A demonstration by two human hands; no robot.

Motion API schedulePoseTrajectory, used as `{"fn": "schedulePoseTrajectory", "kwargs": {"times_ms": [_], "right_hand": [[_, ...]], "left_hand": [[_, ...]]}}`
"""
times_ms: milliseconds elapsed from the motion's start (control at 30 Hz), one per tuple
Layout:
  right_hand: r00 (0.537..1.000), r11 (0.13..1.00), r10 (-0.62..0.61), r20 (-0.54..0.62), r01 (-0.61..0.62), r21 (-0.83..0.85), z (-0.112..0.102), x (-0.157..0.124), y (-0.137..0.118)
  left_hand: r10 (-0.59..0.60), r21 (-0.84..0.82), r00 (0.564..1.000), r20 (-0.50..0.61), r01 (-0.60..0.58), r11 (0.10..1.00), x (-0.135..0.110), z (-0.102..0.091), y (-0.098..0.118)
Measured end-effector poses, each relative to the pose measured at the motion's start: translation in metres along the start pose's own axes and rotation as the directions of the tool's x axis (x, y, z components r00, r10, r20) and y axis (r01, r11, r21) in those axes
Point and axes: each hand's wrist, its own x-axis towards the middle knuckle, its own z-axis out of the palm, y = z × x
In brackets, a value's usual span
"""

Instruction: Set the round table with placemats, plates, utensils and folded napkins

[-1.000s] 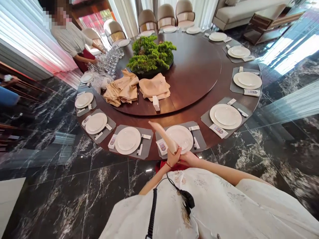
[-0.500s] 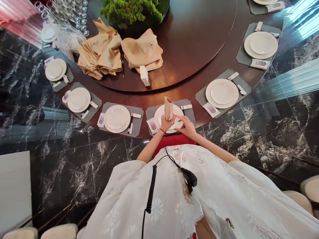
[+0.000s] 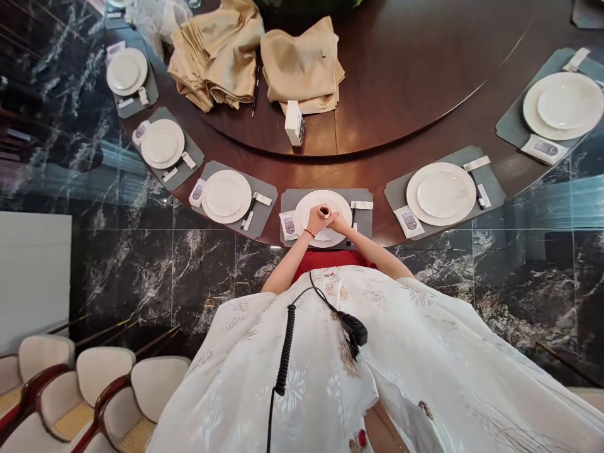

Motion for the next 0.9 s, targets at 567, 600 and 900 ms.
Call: {"fn": "schedulePoseTrajectory", "kwargs": {"times_ms": [567, 600, 900], "right_hand": [[0.982, 0.986, -0.156, 0.106, 0.149, 0.069, -0.024, -0.033, 0.015], [0.975, 0.984, -0.174, 0.137, 0.166, 0.067, -0.025, -0.034, 0.013], [0.987, 0.983, -0.132, 0.087, 0.119, 0.141, -0.016, -0.010, 0.010]], "left_hand": [[-0.619, 0.716, 0.785, 0.012, 0.426, 0.553, -0.096, -0.088, -0.109], [-0.609, 0.719, 0.793, 0.019, 0.413, 0.559, -0.097, -0.087, -0.111], [-0.523, 0.715, 0.814, 0.253, 0.207, 0.668, -0.092, -0.112, -0.125]]}}
